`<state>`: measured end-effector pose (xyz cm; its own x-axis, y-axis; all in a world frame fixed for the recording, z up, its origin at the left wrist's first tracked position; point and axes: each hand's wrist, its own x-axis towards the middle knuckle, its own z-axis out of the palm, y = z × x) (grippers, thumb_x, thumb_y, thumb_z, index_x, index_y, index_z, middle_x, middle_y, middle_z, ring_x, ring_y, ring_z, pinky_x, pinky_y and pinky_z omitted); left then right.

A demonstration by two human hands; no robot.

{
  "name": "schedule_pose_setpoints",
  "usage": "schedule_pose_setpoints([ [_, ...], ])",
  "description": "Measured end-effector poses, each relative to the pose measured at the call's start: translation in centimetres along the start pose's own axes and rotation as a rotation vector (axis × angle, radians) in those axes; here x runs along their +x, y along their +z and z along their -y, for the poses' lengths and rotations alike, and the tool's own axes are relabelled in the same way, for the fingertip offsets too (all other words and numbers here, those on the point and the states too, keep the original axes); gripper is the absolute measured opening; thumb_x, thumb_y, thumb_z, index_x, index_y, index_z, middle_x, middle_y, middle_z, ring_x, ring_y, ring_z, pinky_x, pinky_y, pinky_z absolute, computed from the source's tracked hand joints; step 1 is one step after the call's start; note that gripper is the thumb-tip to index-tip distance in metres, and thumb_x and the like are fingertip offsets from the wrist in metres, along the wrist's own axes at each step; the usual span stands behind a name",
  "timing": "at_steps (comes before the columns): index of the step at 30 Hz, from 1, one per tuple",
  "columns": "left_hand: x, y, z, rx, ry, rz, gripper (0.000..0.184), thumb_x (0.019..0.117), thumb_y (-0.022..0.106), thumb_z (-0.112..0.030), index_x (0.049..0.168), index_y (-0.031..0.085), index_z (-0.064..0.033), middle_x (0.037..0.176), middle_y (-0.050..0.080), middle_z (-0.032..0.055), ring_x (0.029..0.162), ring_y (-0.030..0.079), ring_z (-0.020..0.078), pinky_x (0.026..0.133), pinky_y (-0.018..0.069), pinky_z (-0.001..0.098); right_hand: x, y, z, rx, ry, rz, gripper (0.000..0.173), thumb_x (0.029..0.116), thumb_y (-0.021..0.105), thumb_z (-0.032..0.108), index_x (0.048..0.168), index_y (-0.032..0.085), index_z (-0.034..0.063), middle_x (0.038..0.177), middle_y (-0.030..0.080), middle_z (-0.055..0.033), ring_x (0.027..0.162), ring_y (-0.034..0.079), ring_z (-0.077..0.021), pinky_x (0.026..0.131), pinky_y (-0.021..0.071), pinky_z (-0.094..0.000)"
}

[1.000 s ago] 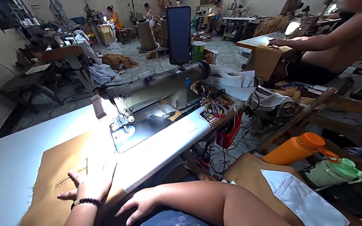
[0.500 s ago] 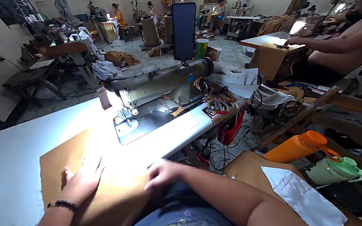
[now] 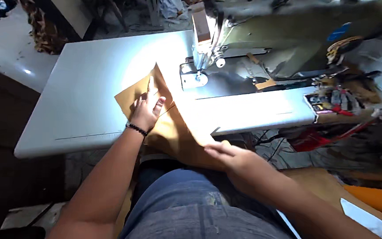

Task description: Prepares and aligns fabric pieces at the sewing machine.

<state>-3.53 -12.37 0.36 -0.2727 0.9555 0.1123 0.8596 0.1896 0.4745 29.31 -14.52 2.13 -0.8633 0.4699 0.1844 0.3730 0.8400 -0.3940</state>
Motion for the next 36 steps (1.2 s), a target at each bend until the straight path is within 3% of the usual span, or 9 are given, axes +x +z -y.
schedule_pose_setpoints([
  [2, 0.1, -0.2, -1.0, 0.082, -0.066, 0.057, 0.090, 0.1024, 0.051, -0.054, 0.166, 0.005, -0.0098, 0.160, 0.036, 0.0278, 0.149, 0.035, 0.0461, 0.120, 0.0220, 0.0628, 0.1, 1.5, 0.7, -0.097, -0.038, 0.081, 0.048, 0.0860, 0.058, -0.009, 0.129, 0.070, 0.0070, 0.135, 0.068, -0.0093, 0.101, 0.073, -0.0314, 0.075, 0.0615, -0.0488],
  [5, -0.4, 1.2, -0.8, 0.263, 0.030, -0.170, 0.105, 0.0842, 0.069, -0.066, 0.163, 0.027, -0.0105, 0.159, 0.033, 0.0286, 0.146, 0.033, 0.0494, 0.113, 0.0299, 0.0645, 0.8, 1.9, 0.3, -0.072, -0.039, 0.107, 0.047, 0.0879, 0.057, -0.007, 0.131, 0.068, 0.0066, 0.134, 0.068, -0.0112, 0.103, 0.073, -0.0309, 0.077, 0.0620, -0.0464],
  [10, -0.4, 2.7, 0.8, 0.135, 0.603, -0.303, 0.033, 0.0987, 0.057, -0.016, 0.127, 0.073, -0.0136, 0.119, 0.073, 0.0147, 0.116, 0.065, 0.0353, 0.105, 0.0391, 0.0569, 3.7, 1.5, -3.3, 0.043, 0.175, -0.345, 0.030, 0.0928, 0.065, 0.031, 0.107, 0.077, 0.0071, 0.080, 0.070, -0.0079, 0.066, 0.066, -0.0224, 0.060, 0.0559, -0.0434],
  [14, 0.0, 2.2, 0.5, 0.057, 0.572, -0.157, 0.033, 0.0984, 0.052, -0.009, 0.126, 0.070, -0.0038, 0.114, 0.075, 0.0120, 0.110, 0.069, 0.0300, 0.107, 0.0400, 0.0552, 6.0, 2.2, -6.0, 0.005, 0.402, -0.335, 0.041, 0.0904, 0.071, 0.042, 0.105, 0.074, 0.0040, 0.091, 0.071, -0.0137, 0.090, 0.069, -0.0322, 0.082, 0.0541, -0.0573],
  [18, -0.2, 2.5, 0.6, 0.082, 0.593, -0.178, 0.043, 0.0919, 0.053, -0.011, 0.133, 0.064, -0.0018, 0.113, 0.075, 0.0125, 0.110, 0.069, 0.0313, 0.106, 0.0387, 0.0564, 7.1, 2.7, -6.6, 0.077, 0.414, -0.409, 0.045, 0.0884, 0.072, 0.048, 0.097, 0.071, 0.0040, 0.082, 0.066, -0.0092, 0.079, 0.064, -0.0250, 0.073, 0.0526, -0.0492],
  [24, -0.2, 2.6, 0.6, 0.043, 0.598, -0.191, 0.049, 0.0921, 0.054, -0.015, 0.140, 0.059, -0.0052, 0.108, 0.076, 0.0120, 0.106, 0.069, 0.0299, 0.106, 0.0384, 0.0550, 7.8, 3.6, -5.5, 0.114, 0.267, -0.507, 0.017, 0.0908, 0.070, 0.024, 0.089, 0.077, 0.0088, 0.088, 0.071, -0.0095, 0.091, 0.066, -0.0280, 0.083, 0.0496, -0.0530],
  [30, -0.3, 2.0, 0.0, 0.114, 0.608, -0.092, 0.023, 0.0931, 0.055, -0.011, 0.101, 0.076, -0.0061, 0.101, 0.071, 0.0162, 0.103, 0.066, 0.0343, 0.099, 0.0395, 0.0595, 8.4, 4.2, -2.9, -0.044, 0.161, -0.240, 0.017, 0.0933, 0.067, 0.026, 0.103, 0.078, 0.0169, 0.133, 0.066, -0.0116, 0.124, 0.059, -0.0433, 0.092, 0.0406, -0.0780],
  [34, -0.9, 2.4, -0.1, 0.141, 0.605, -0.178, 0.020, 0.0945, 0.059, -0.014, 0.099, 0.079, -0.0102, 0.117, 0.069, 0.0175, 0.120, 0.056, 0.0424, 0.105, 0.0325, 0.0627, 8.0, 2.0, -6.2, 0.137, 0.321, -0.345, 0.046, 0.0971, 0.058, 0.052, 0.114, 0.076, 0.0126, 0.117, 0.070, -0.0115, 0.119, 0.059, -0.0354, 0.098, 0.0421, -0.0614],
  [36, -1.1, 2.9, -0.6, 0.130, 0.607, -0.154, 0.022, 0.0950, 0.057, -0.013, 0.099, 0.078, -0.0074, 0.124, 0.069, 0.0164, 0.125, 0.056, 0.0411, 0.110, 0.0299, 0.0629, 7.5, 1.5, -7.2, 0.140, 0.350, -0.334, 0.048, 0.0983, 0.057, 0.051, 0.108, 0.075, 0.0079, 0.089, 0.069, -0.0085, 0.089, 0.065, -0.0265, 0.079, 0.0509, -0.0509],
])
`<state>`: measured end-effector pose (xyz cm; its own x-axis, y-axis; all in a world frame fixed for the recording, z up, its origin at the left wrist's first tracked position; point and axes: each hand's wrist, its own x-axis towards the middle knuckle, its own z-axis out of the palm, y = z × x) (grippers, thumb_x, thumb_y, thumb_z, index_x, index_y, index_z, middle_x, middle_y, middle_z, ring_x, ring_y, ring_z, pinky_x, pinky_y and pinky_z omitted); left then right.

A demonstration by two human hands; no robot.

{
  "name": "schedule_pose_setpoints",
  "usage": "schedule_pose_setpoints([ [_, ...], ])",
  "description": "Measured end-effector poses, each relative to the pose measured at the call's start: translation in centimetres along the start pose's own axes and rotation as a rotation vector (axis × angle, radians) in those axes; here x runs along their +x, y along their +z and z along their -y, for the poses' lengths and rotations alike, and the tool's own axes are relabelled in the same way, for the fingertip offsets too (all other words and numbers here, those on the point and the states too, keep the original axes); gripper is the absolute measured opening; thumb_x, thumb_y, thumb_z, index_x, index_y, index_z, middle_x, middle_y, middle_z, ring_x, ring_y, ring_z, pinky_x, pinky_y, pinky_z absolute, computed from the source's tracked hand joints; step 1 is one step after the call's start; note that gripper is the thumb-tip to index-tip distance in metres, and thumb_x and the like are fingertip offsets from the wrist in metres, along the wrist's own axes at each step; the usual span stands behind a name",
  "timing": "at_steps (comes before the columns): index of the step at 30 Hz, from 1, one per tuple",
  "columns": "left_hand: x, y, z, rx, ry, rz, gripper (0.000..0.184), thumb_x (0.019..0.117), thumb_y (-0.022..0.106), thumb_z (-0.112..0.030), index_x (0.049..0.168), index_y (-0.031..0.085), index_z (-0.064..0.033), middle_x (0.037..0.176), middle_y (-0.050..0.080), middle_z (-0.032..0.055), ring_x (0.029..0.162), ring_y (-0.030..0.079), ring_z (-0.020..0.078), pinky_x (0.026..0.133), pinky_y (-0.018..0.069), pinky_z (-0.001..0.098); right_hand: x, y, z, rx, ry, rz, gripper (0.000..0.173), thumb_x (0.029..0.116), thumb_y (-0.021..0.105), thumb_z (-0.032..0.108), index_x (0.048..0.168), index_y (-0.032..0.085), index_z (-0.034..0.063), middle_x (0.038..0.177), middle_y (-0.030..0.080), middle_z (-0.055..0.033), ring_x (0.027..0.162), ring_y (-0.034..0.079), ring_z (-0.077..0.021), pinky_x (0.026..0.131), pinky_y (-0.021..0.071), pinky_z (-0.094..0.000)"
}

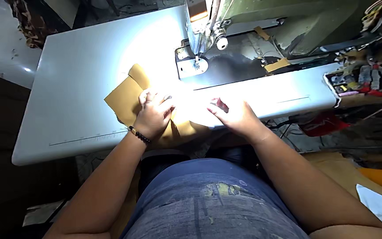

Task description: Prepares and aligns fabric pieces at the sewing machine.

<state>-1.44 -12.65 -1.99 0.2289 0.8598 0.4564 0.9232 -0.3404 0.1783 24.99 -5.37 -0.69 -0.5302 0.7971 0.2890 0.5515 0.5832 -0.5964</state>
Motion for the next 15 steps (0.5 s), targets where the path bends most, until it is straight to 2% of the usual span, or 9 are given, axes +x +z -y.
schedule_pose_setpoints([
  [2, 0.6, 0.5, -1.3, -0.052, -0.011, 0.057, 0.025, 0.0952, 0.052, -0.013, 0.100, 0.076, -0.0043, 0.114, 0.073, 0.0151, 0.115, 0.065, 0.0361, 0.108, 0.0359, 0.0619, -0.2, -0.1, -0.5, -0.005, -0.019, 0.022, 0.038, 0.0965, 0.059, 0.039, 0.098, 0.074, 0.0049, 0.077, 0.065, -0.0065, 0.074, 0.063, -0.0203, 0.067, 0.0510, -0.0431],
  [4, 1.2, 1.1, -3.1, -0.095, -0.039, 0.099, 0.031, 0.0964, 0.046, -0.019, 0.098, 0.073, -0.0044, 0.099, 0.071, 0.0133, 0.101, 0.067, 0.0341, 0.096, 0.0423, 0.0635, -0.4, -0.3, -0.8, -0.022, -0.019, 0.014, 0.025, 0.0926, 0.059, 0.024, 0.085, 0.071, 0.0037, 0.070, 0.062, -0.0075, 0.067, 0.061, -0.0207, 0.060, 0.0481, -0.0423],
  [5, 1.5, 1.2, -4.0, -0.105, -0.072, 0.129, 0.033, 0.0989, 0.043, -0.024, 0.098, 0.071, -0.0062, 0.097, 0.070, 0.0113, 0.101, 0.066, 0.0320, 0.097, 0.0411, 0.0634, -0.3, -0.5, -0.9, -0.027, -0.008, 0.012, 0.024, 0.0937, 0.057, 0.021, 0.083, 0.070, 0.0040, 0.069, 0.062, -0.0077, 0.065, 0.061, -0.0212, 0.057, 0.0482, -0.0431],
  [7, 2.3, 1.2, -5.0, -0.086, -0.124, 0.184, 0.041, 0.1031, 0.038, -0.031, 0.103, 0.071, -0.0071, 0.103, 0.069, 0.0112, 0.108, 0.064, 0.0306, 0.102, 0.0355, 0.0623, -0.3, -0.5, -1.1, -0.029, 0.005, -0.001, 0.026, 0.0955, 0.055, 0.020, 0.079, 0.068, 0.0047, 0.067, 0.061, -0.0076, 0.064, 0.062, -0.0213, 0.055, 0.0483, -0.0435],
  [9, 3.9, 0.8, -5.0, -0.035, -0.140, 0.243, 0.043, 0.1070, 0.037, -0.031, 0.112, 0.072, -0.0057, 0.110, 0.072, 0.0143, 0.115, 0.064, 0.0335, 0.105, 0.0367, 0.0643, -0.4, -0.2, -1.0, -0.034, 0.021, -0.033, 0.028, 0.0951, 0.055, 0.023, 0.076, 0.066, 0.0062, 0.066, 0.059, -0.0065, 0.064, 0.061, -0.0207, 0.056, 0.0475, -0.0434],
  [11, 6.1, 0.5, -3.7, -0.028, -0.074, 0.286, 0.026, 0.1033, 0.049, -0.018, 0.119, 0.066, -0.0062, 0.115, 0.067, 0.0160, 0.115, 0.063, 0.0355, 0.098, 0.0449, 0.0605, -0.4, 0.5, -1.2, -0.032, 0.027, -0.060, 0.024, 0.0929, 0.058, 0.021, 0.079, 0.069, 0.0056, 0.070, 0.062, -0.0082, 0.070, 0.063, -0.0235, 0.062, 0.0499, -0.0476],
  [13, 7.6, 0.4, -2.0, -0.103, 0.034, 0.291, 0.040, 0.0949, 0.062, -0.003, 0.135, 0.063, -0.0023, 0.129, 0.063, 0.0226, 0.121, 0.060, 0.0399, 0.101, 0.0475, 0.0557, -0.5, 1.2, -1.5, -0.050, -0.014, -0.106, 0.021, 0.0913, 0.060, 0.020, 0.081, 0.071, 0.0052, 0.071, 0.064, -0.0090, 0.072, 0.064, -0.0257, 0.066, 0.0503, -0.0503],
  [14, 8.0, 0.3, -1.2, -0.154, 0.081, 0.303, 0.045, 0.0931, 0.064, -0.001, 0.138, 0.061, -0.0017, 0.131, 0.062, 0.0231, 0.119, 0.061, 0.0390, 0.101, 0.0483, 0.0535, -0.7, 1.6, -1.7, -0.069, -0.050, -0.132, 0.021, 0.0917, 0.060, 0.020, 0.083, 0.073, 0.0055, 0.073, 0.066, -0.0093, 0.074, 0.065, -0.0268, 0.069, 0.0504, -0.0515],
  [15, 8.0, 0.4, -0.4, -0.210, 0.123, 0.291, 0.045, 0.0920, 0.066, -0.001, 0.137, 0.063, -0.0008, 0.126, 0.064, 0.0218, 0.112, 0.064, 0.0364, 0.097, 0.0504, 0.0511, -0.9, 1.9, -1.9, -0.096, -0.095, -0.161, 0.022, 0.0922, 0.061, 0.021, 0.085, 0.075, 0.0055, 0.075, 0.068, -0.0104, 0.076, 0.067, -0.0286, 0.072, 0.0509, -0.0527],
])
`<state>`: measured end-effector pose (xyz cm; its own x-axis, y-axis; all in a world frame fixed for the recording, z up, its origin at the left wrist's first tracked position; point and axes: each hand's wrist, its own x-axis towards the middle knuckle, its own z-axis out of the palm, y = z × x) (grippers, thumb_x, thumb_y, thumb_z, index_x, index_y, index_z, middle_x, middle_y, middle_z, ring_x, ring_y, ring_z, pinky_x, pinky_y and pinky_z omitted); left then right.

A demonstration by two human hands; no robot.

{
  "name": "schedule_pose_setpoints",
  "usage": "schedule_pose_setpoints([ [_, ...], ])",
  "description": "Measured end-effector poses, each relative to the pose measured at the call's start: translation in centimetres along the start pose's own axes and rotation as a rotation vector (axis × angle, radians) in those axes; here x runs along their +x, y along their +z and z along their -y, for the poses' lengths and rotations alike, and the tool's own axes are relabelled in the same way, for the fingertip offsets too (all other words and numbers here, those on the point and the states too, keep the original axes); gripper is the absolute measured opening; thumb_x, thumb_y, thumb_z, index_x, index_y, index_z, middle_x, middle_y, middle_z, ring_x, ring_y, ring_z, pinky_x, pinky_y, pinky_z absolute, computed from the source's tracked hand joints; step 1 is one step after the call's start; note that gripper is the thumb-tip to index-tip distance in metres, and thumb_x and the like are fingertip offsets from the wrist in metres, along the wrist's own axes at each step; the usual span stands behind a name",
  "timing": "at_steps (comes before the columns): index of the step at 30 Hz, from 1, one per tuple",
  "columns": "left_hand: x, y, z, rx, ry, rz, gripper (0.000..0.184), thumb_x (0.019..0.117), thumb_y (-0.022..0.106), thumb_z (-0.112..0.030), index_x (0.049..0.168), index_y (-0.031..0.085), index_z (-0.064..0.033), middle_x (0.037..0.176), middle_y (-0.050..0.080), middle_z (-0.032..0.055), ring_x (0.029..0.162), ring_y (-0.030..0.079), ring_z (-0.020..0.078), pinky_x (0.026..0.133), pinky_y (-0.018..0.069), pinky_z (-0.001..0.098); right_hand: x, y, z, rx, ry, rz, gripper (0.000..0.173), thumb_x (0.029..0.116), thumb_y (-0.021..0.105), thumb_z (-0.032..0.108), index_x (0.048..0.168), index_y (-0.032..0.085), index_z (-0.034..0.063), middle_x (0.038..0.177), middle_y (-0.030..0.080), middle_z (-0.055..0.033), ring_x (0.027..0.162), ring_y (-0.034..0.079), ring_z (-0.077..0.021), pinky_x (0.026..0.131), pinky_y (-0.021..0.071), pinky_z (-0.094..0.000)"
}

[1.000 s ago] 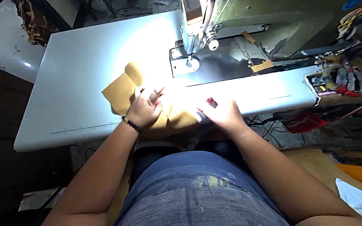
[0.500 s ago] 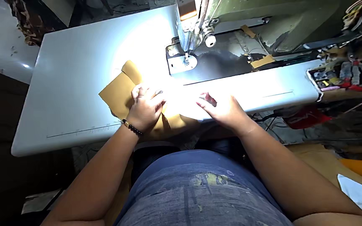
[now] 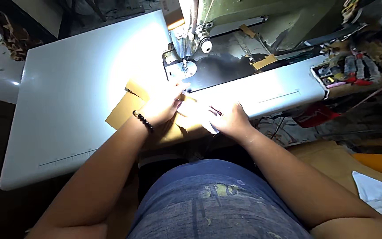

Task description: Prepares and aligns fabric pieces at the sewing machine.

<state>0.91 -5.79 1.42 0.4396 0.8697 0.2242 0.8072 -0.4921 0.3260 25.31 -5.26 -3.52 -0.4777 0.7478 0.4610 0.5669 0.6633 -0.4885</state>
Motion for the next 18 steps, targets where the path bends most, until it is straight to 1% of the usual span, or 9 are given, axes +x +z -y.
schedule_pose_setpoints([
  [2, -0.8, 0.3, 1.2, -0.082, 0.059, -0.082, 0.033, 0.0928, 0.066, -0.008, 0.125, 0.070, -0.0010, 0.117, 0.070, 0.0170, 0.107, 0.068, 0.0282, 0.096, 0.0523, 0.0427, -0.5, 0.5, -0.4, -0.057, -0.080, -0.042, 0.023, 0.0897, 0.060, 0.021, 0.085, 0.076, 0.0058, 0.077, 0.069, -0.0110, 0.079, 0.067, -0.0307, 0.076, 0.0497, -0.0536],
  [4, -1.8, 1.1, 1.7, -0.160, 0.051, -0.198, 0.025, 0.0943, 0.066, -0.013, 0.115, 0.076, -0.0030, 0.113, 0.074, 0.0121, 0.107, 0.069, 0.0179, 0.098, 0.0523, 0.0321, -0.8, 0.6, -0.6, -0.090, -0.125, -0.031, 0.022, 0.0892, 0.057, 0.021, 0.084, 0.074, 0.0072, 0.083, 0.069, -0.0121, 0.085, 0.067, -0.0323, 0.081, 0.0488, -0.0547],
  [5, -2.3, 1.5, 1.6, -0.194, 0.044, -0.252, 0.022, 0.0943, 0.067, -0.013, 0.111, 0.077, -0.0029, 0.111, 0.075, 0.0116, 0.107, 0.069, 0.0145, 0.098, 0.0521, 0.0275, -0.8, 0.4, -0.5, -0.088, -0.147, -0.015, 0.024, 0.0896, 0.056, 0.021, 0.089, 0.077, 0.0081, 0.088, 0.071, -0.0121, 0.088, 0.068, -0.0323, 0.084, 0.0479, -0.0546],
  [6, -2.6, 1.8, 1.5, -0.211, 0.043, -0.287, 0.020, 0.0941, 0.069, -0.011, 0.109, 0.078, -0.0020, 0.111, 0.075, 0.0124, 0.107, 0.069, 0.0138, 0.098, 0.0513, 0.0256, -0.8, 0.3, -0.4, -0.086, -0.170, -0.002, 0.025, 0.0893, 0.056, 0.020, 0.092, 0.078, 0.0089, 0.091, 0.071, -0.0117, 0.091, 0.068, -0.0320, 0.085, 0.0472, -0.0550],
  [7, -2.8, 1.9, 1.4, -0.212, 0.043, -0.306, 0.018, 0.0931, 0.070, -0.009, 0.107, 0.079, -0.0012, 0.112, 0.075, 0.0134, 0.108, 0.069, 0.0148, 0.099, 0.0512, 0.0252, -0.8, 0.2, -0.3, -0.085, -0.185, 0.008, 0.026, 0.0884, 0.056, 0.020, 0.094, 0.079, 0.0093, 0.092, 0.071, -0.0113, 0.092, 0.067, -0.0318, 0.087, 0.0465, -0.0554],
  [9, -2.9, 1.8, 1.0, -0.197, 0.034, -0.304, 0.015, 0.0918, 0.070, -0.007, 0.103, 0.079, -0.0013, 0.111, 0.074, 0.0133, 0.107, 0.069, 0.0150, 0.097, 0.0520, 0.0247, -0.8, 0.1, -0.2, -0.104, -0.208, 0.026, 0.027, 0.0889, 0.054, 0.021, 0.093, 0.078, 0.0102, 0.086, 0.068, -0.0090, 0.087, 0.064, -0.0298, 0.081, 0.0447, -0.0517],
  [11, -3.0, 1.7, 0.7, -0.173, 0.015, -0.287, 0.014, 0.0918, 0.069, -0.007, 0.100, 0.080, -0.0025, 0.109, 0.074, 0.0114, 0.105, 0.069, 0.0139, 0.095, 0.0532, 0.0253, -0.7, 0.0, -0.2, -0.117, -0.216, 0.049, 0.027, 0.0900, 0.052, 0.020, 0.093, 0.077, 0.0106, 0.084, 0.064, -0.0079, 0.085, 0.062, -0.0285, 0.081, 0.0439, -0.0501],
  [15, -2.8, 1.9, 0.9, -0.120, 0.007, -0.260, 0.020, 0.0953, 0.064, -0.012, 0.107, 0.079, -0.0051, 0.107, 0.075, 0.0089, 0.102, 0.069, 0.0145, 0.092, 0.0541, 0.0283, -0.5, 0.1, -0.5, -0.134, -0.222, 0.074, 0.031, 0.0921, 0.049, 0.020, 0.098, 0.079, 0.0120, 0.085, 0.065, -0.0082, 0.087, 0.064, -0.0290, 0.082, 0.0455, -0.0522],
  [18, -2.6, 2.0, 0.7, -0.087, 0.009, -0.225, 0.023, 0.0964, 0.061, -0.012, 0.109, 0.079, -0.0044, 0.110, 0.073, 0.0102, 0.103, 0.068, 0.0167, 0.092, 0.0538, 0.0301, -0.4, -0.2, -0.4, -0.139, -0.218, 0.092, 0.032, 0.0919, 0.049, 0.018, 0.101, 0.079, 0.0119, 0.085, 0.064, -0.0081, 0.087, 0.063, -0.0292, 0.083, 0.0452, -0.0524],
])
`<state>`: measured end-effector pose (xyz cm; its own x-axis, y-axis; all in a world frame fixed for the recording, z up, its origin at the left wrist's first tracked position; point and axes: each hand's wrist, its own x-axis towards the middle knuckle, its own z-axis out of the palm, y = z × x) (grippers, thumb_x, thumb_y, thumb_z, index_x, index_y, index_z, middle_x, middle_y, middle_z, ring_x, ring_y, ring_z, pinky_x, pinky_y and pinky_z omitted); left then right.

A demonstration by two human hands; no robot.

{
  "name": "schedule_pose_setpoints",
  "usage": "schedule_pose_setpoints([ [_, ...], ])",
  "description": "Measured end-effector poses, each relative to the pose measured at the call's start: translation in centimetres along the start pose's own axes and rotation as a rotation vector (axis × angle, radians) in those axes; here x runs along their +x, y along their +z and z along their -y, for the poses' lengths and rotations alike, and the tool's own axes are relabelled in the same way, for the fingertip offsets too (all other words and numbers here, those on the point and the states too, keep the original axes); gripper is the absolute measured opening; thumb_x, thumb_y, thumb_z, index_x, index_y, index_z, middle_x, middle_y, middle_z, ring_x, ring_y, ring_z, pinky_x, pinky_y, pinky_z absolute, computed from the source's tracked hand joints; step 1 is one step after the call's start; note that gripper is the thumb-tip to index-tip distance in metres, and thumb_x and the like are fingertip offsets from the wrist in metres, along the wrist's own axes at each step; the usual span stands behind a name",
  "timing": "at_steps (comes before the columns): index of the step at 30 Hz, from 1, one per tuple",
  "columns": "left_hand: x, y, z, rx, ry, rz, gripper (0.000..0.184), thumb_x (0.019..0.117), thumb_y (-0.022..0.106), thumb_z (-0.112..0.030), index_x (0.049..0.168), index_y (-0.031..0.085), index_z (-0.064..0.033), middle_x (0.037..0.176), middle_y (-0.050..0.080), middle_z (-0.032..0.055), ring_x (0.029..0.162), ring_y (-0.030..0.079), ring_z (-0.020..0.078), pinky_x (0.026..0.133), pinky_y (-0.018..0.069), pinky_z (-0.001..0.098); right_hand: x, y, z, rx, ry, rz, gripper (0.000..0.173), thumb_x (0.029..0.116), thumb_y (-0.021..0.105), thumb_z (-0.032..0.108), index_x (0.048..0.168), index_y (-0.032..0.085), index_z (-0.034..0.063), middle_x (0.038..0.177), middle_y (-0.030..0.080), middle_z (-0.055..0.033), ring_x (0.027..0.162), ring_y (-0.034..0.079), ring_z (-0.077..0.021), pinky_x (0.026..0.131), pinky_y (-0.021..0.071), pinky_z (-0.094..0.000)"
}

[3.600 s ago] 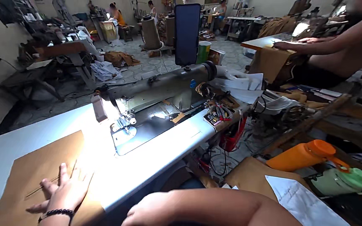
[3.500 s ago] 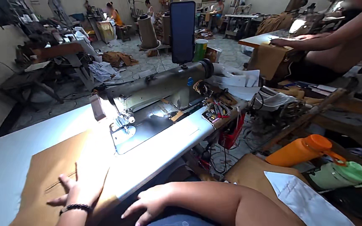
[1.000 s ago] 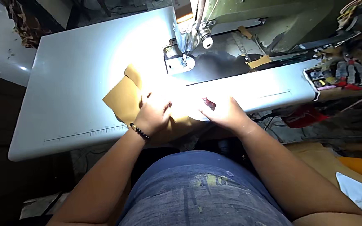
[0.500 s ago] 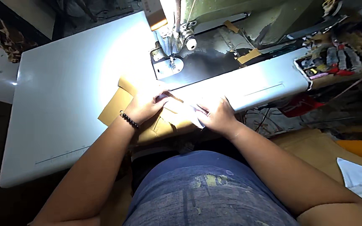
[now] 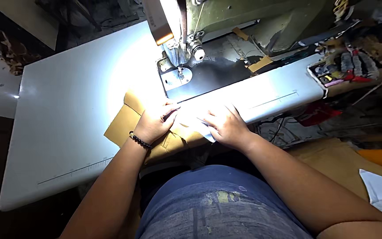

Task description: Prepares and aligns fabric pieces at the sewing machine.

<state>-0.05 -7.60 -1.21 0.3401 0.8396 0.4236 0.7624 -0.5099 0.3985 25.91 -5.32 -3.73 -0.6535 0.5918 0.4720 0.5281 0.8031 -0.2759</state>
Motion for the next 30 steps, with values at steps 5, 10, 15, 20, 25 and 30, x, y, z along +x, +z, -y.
schedule_pose_setpoints([
  [5, -0.5, 0.1, 0.3, 0.123, 0.027, 0.035, 0.029, 0.0995, 0.055, -0.021, 0.109, 0.078, -0.0063, 0.118, 0.071, 0.0109, 0.110, 0.067, 0.0227, 0.098, 0.0536, 0.0421, 0.0, -0.2, 0.7, 0.007, 0.138, 0.196, 0.027, 0.0935, 0.057, 0.020, 0.108, 0.079, 0.0158, 0.103, 0.073, -0.0089, 0.105, 0.067, -0.0337, 0.090, 0.0490, -0.0587],
  [10, -0.2, 0.9, 0.6, 0.287, 0.150, -0.021, 0.031, 0.0903, 0.054, -0.018, 0.103, 0.080, -0.0059, 0.116, 0.073, 0.0137, 0.109, 0.070, 0.0358, 0.090, 0.0529, 0.0619, 3.4, -4.3, 1.8, 0.144, 0.260, 0.496, 0.038, 0.1039, 0.050, 0.035, 0.127, 0.071, 0.0130, 0.121, 0.071, -0.0156, 0.119, 0.063, -0.0368, 0.099, 0.0464, -0.0634],
  [15, 1.0, -0.4, 0.8, 0.195, 0.034, 0.163, 0.037, 0.0766, 0.060, -0.004, 0.109, 0.077, -0.0022, 0.113, 0.073, 0.0163, 0.106, 0.070, 0.0358, 0.090, 0.0548, 0.0572, 4.6, -3.7, 3.4, 0.179, 0.134, 0.353, 0.044, 0.1007, 0.061, 0.041, 0.119, 0.070, 0.0015, 0.112, 0.072, -0.0202, 0.111, 0.068, -0.0372, 0.093, 0.0531, -0.0592],
  [20, 1.8, -1.4, 0.8, 0.077, -0.108, 0.328, 0.042, 0.0752, 0.061, -0.015, 0.112, 0.075, -0.0001, 0.117, 0.070, 0.0187, 0.107, 0.068, 0.0357, 0.088, 0.0526, 0.0565, 6.1, -4.6, 4.8, 0.152, 0.240, 0.614, 0.035, 0.1077, 0.049, 0.024, 0.124, 0.066, -0.0017, 0.122, 0.067, -0.0244, 0.119, 0.063, -0.0419, 0.095, 0.0499, -0.0621],
  [25, 2.0, -1.0, 0.7, 0.048, -0.090, 0.268, 0.035, 0.0819, 0.054, -0.017, 0.103, 0.075, 0.0010, 0.104, 0.071, 0.0174, 0.095, 0.069, 0.0316, 0.081, 0.0545, 0.0522, 6.9, -5.2, 4.9, 0.155, 0.315, 0.658, 0.030, 0.1056, 0.049, 0.017, 0.119, 0.067, -0.0026, 0.115, 0.068, -0.0243, 0.114, 0.064, -0.0420, 0.091, 0.0509, -0.0628],
  [30, 1.9, -0.8, 0.7, 0.031, -0.145, 0.257, 0.032, 0.0907, 0.051, -0.017, 0.104, 0.075, 0.0006, 0.102, 0.073, 0.0150, 0.095, 0.070, 0.0266, 0.085, 0.0553, 0.0476, 6.5, -3.5, 4.1, 0.212, 0.191, 0.543, 0.035, 0.1030, 0.057, 0.029, 0.126, 0.066, 0.0040, 0.113, 0.070, -0.0198, 0.109, 0.067, -0.0382, 0.088, 0.0525, -0.0614],
])
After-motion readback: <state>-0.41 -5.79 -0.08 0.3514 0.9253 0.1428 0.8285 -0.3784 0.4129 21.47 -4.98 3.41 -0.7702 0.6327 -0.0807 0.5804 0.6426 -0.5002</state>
